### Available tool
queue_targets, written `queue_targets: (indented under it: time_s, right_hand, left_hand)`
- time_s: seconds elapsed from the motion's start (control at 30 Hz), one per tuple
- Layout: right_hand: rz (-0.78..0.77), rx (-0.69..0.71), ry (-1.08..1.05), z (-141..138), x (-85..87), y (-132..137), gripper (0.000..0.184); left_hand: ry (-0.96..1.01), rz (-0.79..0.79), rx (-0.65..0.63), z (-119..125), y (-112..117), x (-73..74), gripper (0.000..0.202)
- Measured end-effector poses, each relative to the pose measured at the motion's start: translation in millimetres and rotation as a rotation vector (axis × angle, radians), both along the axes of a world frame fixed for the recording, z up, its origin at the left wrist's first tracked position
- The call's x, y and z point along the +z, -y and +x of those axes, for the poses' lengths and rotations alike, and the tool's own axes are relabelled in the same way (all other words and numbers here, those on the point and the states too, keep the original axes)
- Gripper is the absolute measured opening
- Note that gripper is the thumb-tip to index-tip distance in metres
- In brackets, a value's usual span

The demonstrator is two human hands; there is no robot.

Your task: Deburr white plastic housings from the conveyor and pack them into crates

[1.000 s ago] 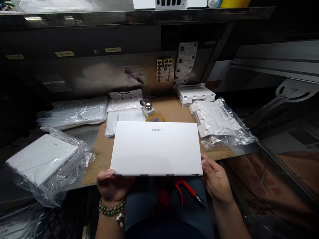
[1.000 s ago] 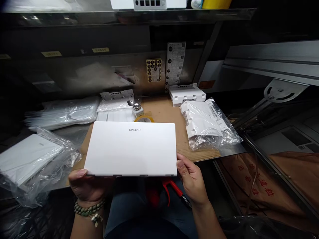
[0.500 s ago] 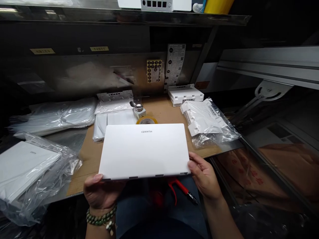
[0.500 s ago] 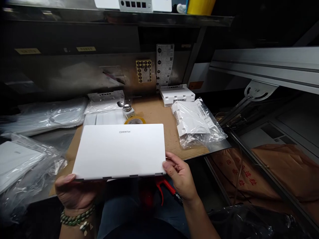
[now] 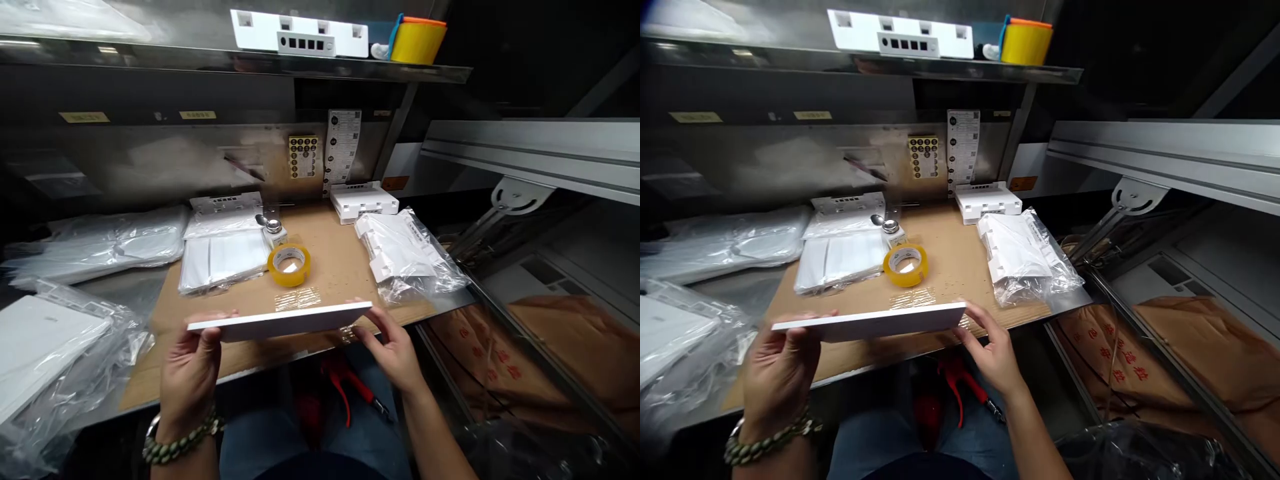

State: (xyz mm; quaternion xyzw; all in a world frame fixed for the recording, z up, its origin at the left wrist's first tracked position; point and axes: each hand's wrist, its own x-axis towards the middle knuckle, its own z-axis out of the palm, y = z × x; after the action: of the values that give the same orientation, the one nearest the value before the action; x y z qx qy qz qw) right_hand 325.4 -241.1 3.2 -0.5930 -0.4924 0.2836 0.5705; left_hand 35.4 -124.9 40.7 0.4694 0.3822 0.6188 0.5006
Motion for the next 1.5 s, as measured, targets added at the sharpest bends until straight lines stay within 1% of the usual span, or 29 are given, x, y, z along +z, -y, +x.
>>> queue_targets:
  time_s: [0.07, 0.13, 0.17, 0.27, 0.4, 0.47, 0.5, 0.57, 0.6, 0.63, 0.67, 0.7, 0.73, 0.77, 0.8, 0.83, 0.87, 0.9, 0.93, 1.0, 1.07, 1.13, 1.2, 1.3, 1.4, 1.47, 1.5]
  right_hand:
    - [0.010, -0.012, -0.049, 2, -0.5, -2, 0.040]
    - [0.027, -0.028, -0.067, 3, -0.9, -2, 0.036]
    - [0.031, -0.040, -0.065, 4, -1.3, -2, 0.034]
    - [0.038, -0.063, -0.049, 5, -4.1, -3, 0.028]
    - [0.056, -0.082, -0.049, 4, -8.6, -6, 0.023]
    - [0.068, -0.076, -0.057, 2, -10.7, -6, 0.020]
    - [0.088, -0.070, -0.059, 1, -11.5, -5, 0.019]
    - [0.174, -0.034, -0.042, 0, -11.8, -4, 0.018]
    - [0.235, 0.000, -0.018, -1, -10.8, -3, 0.019]
    - [0.300, 0.040, 0.016, -2, -8.9, -4, 0.021]
    - [0.361, 0.095, 0.058, -4, -6.1, -5, 0.023]
    - [0.409, 0.165, 0.108, -5, -2.4, -9, 0.026]
    - [0.450, 0.242, 0.160, -6, 1.9, -15, 0.029]
    - [0.475, 0.328, 0.220, -8, 6.5, -23, 0.031]
    - [0.480, 0.420, 0.288, -9, 11.1, -34, 0.033]
    - [0.464, 0.501, 0.359, -11, 15.4, -48, 0.033]
    - [0.431, 0.557, 0.428, -12, 19.3, -65, 0.033]
    - [0.389, 0.572, 0.493, -12, 22.9, -84, 0.032]
    - [0.328, 0.553, 0.568, -12, 26.1, -105, 0.031]
    - [0.183, 0.476, 0.727, -12, 32.1, -151, 0.030]
    - [0.035, 0.462, 0.872, -13, 37.5, -195, 0.025]
    - [-0.082, 0.532, 0.965, -16, 41.0, -232, 0.020]
    - [-0.163, 0.622, 1.019, -23, 40.7, -258, 0.022]
    - [-0.236, 0.713, 1.089, -32, 34.0, -276, 0.019]
    - [-0.233, 0.754, 1.119, -34, 30.0, -277, 0.013]
    - [-0.219, 0.758, 1.109, -30, 34.3, -274, 0.015]
    - [-0.214, 0.752, 1.098, -28, 38.9, -272, 0.018]
  left_hand:
    - [-0.106, 0.154, -0.048, 3, 5, -0.6, 0.020]
    - [-0.171, 0.271, -0.093, 5, 7, -0.8, 0.014]
    - [-0.187, 0.301, -0.117, 6, 7, -0.6, 0.012]
    - [-0.208, 0.328, -0.163, 7, 7, 1.0, 0.010]
    - [-0.183, 0.292, -0.176, 7, 9, 5.2, 0.012]
    - [-0.146, 0.219, -0.167, 10, 12, 8.1, 0.017]
    - [-0.108, 0.177, -0.147, 12, 13, 9.8, 0.025]
    - [0.037, 0.061, -0.065, 15, 14, 13.1, 0.043]
    - [0.148, -0.019, 0.001, 15, 14, 14.6, 0.047]
    - [0.270, -0.121, 0.054, 14, 13, 15.5, 0.047]
    - [0.388, -0.258, 0.068, 10, 12, 15.7, 0.043]
    - [0.489, -0.407, 0.029, 4, 10, 14.9, 0.037]
    - [0.569, -0.540, -0.060, -5, 9, 13.1, 0.035]
    - [0.626, -0.640, -0.183, -15, 8, 10.4, 0.038]
    - [0.666, -0.690, -0.315, -27, 6, 7.2, 0.042]
    - [0.706, -0.690, -0.413, -40, 6, 3.9, 0.046]
    - [0.747, -0.651, -0.458, -52, 5, 1.0, 0.049]
    - [0.785, -0.592, -0.461, -64, 5, -1.1, 0.053]
    - [0.819, -0.534, -0.434, -74, 6, -1.9, 0.055]
    - [0.871, -0.448, -0.319, -88, 7, 0.0, 0.058]
    - [0.905, -0.415, -0.196, -94, 7, 6.1, 0.059]
    - [0.924, -0.402, -0.132, -94, 6, 14.4, 0.058]
    - [0.925, -0.394, -0.148, -90, 5, 23.2, 0.058]
    - [0.937, -0.427, -0.205, -84, 2, 34.2, 0.059]
    - [0.983, -0.492, -0.203, -81, -1, 40.3, 0.060]
    - [0.996, -0.504, -0.213, -82, -4, 41.0, 0.060]
    - [0.998, -0.501, -0.224, -82, -5, 40.4, 0.060]
